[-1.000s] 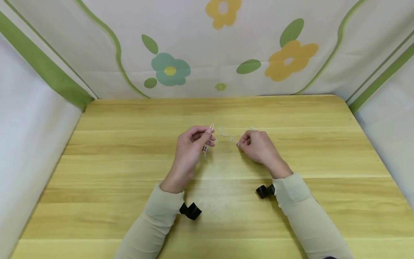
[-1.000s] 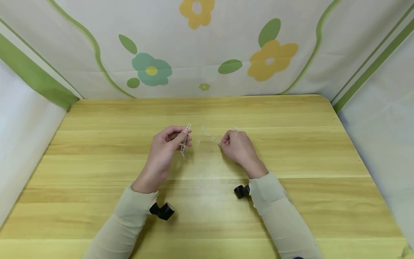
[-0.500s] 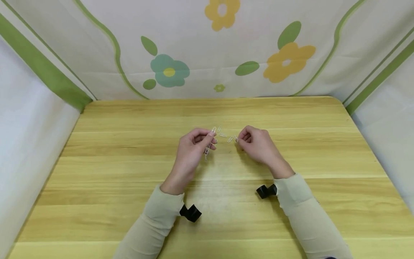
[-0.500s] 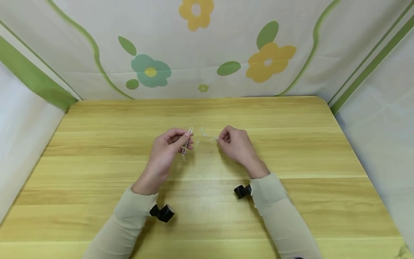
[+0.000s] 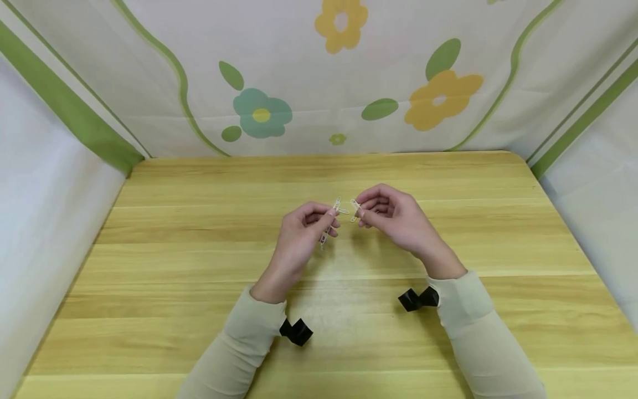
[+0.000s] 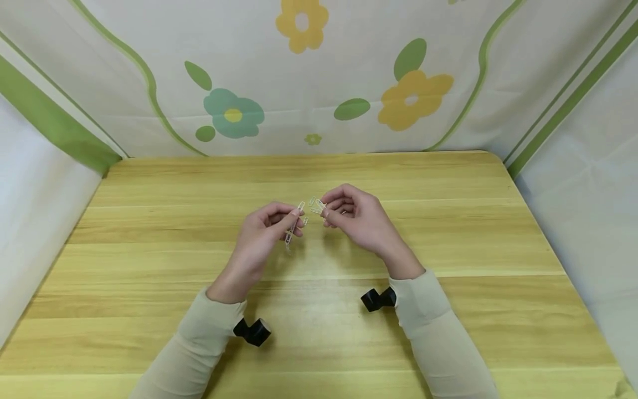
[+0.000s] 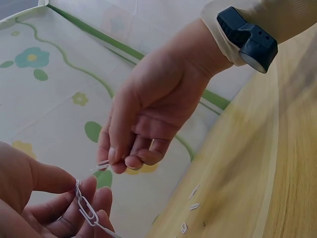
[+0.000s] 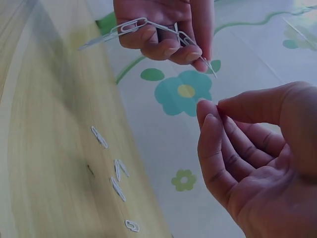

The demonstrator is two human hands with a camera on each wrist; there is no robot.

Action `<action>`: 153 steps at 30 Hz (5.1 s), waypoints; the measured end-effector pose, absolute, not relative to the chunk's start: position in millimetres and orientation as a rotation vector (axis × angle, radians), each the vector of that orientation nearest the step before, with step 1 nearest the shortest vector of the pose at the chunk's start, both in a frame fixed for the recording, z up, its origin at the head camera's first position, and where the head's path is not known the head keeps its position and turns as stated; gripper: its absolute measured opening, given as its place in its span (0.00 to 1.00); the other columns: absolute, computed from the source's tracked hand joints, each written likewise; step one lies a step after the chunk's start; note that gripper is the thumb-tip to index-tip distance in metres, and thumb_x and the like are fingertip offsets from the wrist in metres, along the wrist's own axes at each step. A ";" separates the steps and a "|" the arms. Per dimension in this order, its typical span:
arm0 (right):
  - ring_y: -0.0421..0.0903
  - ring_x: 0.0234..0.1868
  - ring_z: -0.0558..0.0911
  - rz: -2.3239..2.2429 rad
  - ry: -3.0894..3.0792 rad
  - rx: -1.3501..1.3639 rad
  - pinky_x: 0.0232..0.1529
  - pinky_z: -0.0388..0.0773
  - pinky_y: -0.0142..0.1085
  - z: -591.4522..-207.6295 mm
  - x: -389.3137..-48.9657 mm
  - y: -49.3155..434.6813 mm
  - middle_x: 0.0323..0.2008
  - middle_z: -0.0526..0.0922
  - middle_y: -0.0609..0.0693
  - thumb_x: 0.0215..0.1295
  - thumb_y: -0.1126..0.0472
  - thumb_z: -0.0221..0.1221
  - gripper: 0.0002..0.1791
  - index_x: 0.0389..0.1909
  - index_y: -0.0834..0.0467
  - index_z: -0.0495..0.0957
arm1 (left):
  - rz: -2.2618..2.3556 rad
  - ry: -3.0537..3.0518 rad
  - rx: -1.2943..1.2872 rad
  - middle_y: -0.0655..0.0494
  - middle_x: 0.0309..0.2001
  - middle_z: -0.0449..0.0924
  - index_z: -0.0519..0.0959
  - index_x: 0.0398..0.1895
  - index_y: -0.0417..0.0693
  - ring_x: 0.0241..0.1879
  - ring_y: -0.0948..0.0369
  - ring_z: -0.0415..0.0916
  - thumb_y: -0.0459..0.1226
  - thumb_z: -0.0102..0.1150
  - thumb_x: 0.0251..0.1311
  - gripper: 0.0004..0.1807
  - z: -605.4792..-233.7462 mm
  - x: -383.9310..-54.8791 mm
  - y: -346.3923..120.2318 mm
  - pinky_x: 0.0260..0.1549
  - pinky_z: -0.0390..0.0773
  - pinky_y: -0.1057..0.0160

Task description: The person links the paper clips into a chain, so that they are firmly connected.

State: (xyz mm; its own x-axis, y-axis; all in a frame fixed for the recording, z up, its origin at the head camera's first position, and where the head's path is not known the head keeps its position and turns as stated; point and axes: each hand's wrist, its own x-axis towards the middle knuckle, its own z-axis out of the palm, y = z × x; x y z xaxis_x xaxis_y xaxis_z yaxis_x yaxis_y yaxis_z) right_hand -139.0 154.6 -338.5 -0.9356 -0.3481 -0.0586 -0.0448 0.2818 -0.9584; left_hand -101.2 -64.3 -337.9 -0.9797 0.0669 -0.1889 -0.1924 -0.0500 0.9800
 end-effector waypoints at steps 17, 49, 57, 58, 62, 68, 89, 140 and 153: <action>0.45 0.40 0.91 -1.789 2.288 -0.410 0.48 0.90 0.40 -334.9 -134.0 149.4 0.49 0.86 0.66 0.78 0.66 0.63 0.11 0.56 0.64 0.82 | 2.102 1.995 -0.081 0.54 0.35 0.86 0.86 0.49 0.39 0.34 0.60 0.85 0.35 0.63 0.76 0.08 -338.9 -100.5 -57.9 0.40 0.83 0.61; 0.52 0.39 0.88 -1.690 2.484 -0.478 0.39 0.86 0.38 -344.1 -136.7 147.3 0.44 0.88 0.58 0.76 0.68 0.63 0.08 0.52 0.62 0.84 | 2.191 1.782 -0.137 0.59 0.35 0.87 0.86 0.49 0.37 0.36 0.61 0.82 0.34 0.62 0.76 0.09 -340.3 -107.2 -63.9 0.36 0.78 0.67; 0.50 0.42 0.89 -1.696 2.516 -0.485 0.44 0.85 0.37 -343.2 -140.4 149.6 0.46 0.88 0.62 0.78 0.65 0.63 0.06 0.50 0.59 0.85 | 2.101 1.923 -0.099 0.57 0.36 0.88 0.87 0.49 0.41 0.37 0.60 0.85 0.37 0.64 0.76 0.09 -344.0 -108.1 -66.3 0.42 0.82 0.61; 0.49 0.43 0.89 -1.698 2.523 -0.486 0.45 0.85 0.37 -343.2 -140.8 149.6 0.47 0.88 0.62 0.78 0.65 0.63 0.06 0.51 0.60 0.85 | 2.078 1.948 -0.080 0.55 0.36 0.88 0.87 0.48 0.41 0.37 0.59 0.85 0.37 0.65 0.76 0.09 -345.5 -108.3 -66.7 0.44 0.82 0.60; 0.46 0.43 0.89 -1.701 2.536 -0.486 0.46 0.84 0.32 -343.4 -141.8 149.9 0.47 0.87 0.63 0.78 0.65 0.63 0.07 0.51 0.61 0.84 | 1.984 2.010 -0.007 0.50 0.40 0.89 0.88 0.48 0.43 0.43 0.49 0.88 0.38 0.66 0.74 0.09 -350.2 -108.5 -67.3 0.48 0.82 0.55; 0.53 0.43 0.88 -1.639 2.547 -0.569 0.47 0.84 0.33 -342.3 -141.4 146.9 0.42 0.88 0.56 0.78 0.66 0.63 0.07 0.51 0.60 0.83 | 1.906 2.063 0.033 0.47 0.48 0.89 0.86 0.59 0.47 0.53 0.42 0.86 0.40 0.65 0.75 0.14 -353.6 -108.5 -68.8 0.43 0.81 0.58; 0.57 0.44 0.89 -1.496 2.749 -0.277 0.40 0.85 0.31 -347.5 -162.5 183.8 0.47 0.88 0.63 0.80 0.62 0.60 0.11 0.56 0.61 0.82 | 1.965 2.159 0.025 0.48 0.39 0.85 0.83 0.51 0.38 0.37 0.59 0.84 0.36 0.61 0.78 0.10 -358.2 -110.1 -68.6 0.43 0.83 0.58; 0.46 0.28 0.85 -1.633 2.445 0.021 0.31 0.84 0.35 -395.0 -186.3 179.1 0.41 0.90 0.61 0.79 0.61 0.61 0.09 0.51 0.61 0.75 | 2.014 2.163 -0.169 0.46 0.37 0.84 0.82 0.48 0.37 0.37 0.54 0.84 0.32 0.60 0.76 0.06 -348.6 -118.5 -88.4 0.41 0.83 0.58; 0.44 0.38 0.92 -1.753 2.340 -0.043 0.45 0.91 0.37 -386.8 -179.7 162.8 0.51 0.89 0.66 0.76 0.66 0.64 0.11 0.53 0.67 0.79 | 2.019 2.091 -0.171 0.50 0.37 0.85 0.83 0.49 0.38 0.39 0.53 0.84 0.34 0.61 0.76 0.07 -347.8 -116.6 -85.2 0.43 0.84 0.55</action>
